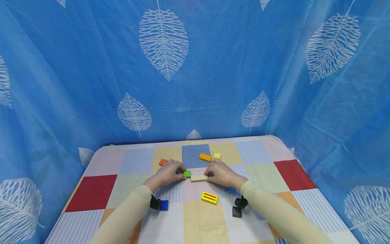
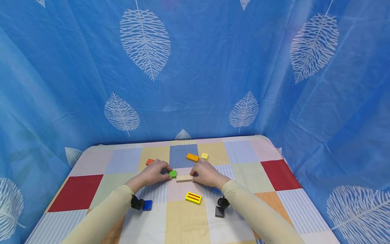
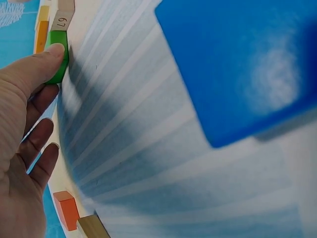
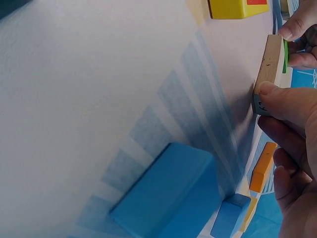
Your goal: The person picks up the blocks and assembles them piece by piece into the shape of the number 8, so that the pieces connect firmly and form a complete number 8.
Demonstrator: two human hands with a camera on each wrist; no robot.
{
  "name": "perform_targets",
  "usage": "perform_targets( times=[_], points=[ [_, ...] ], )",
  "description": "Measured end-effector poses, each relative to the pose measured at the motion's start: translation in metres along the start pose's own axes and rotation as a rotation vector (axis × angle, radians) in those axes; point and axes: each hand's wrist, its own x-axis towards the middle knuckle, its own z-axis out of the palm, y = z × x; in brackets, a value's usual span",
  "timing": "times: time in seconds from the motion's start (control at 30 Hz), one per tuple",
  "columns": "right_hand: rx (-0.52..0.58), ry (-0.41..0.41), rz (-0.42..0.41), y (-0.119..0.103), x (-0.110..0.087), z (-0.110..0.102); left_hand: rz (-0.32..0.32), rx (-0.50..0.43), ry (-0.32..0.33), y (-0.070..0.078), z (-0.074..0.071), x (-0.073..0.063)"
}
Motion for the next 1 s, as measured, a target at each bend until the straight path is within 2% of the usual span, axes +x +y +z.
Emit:
perform_targets(
  times=[0.57, 1.0],
  points=[
    [-0.015, 0.0, 0.024, -0.001, 0.002, 0.0, -0.023, -0.008, -0.02, -0.004, -0.003, 0.005],
    [0.044, 0.014, 0.108, 0.003, -0.003, -0.012, -0.028, -0.02, -0.025, -0.005, -0.004, 0.006]
  ],
)
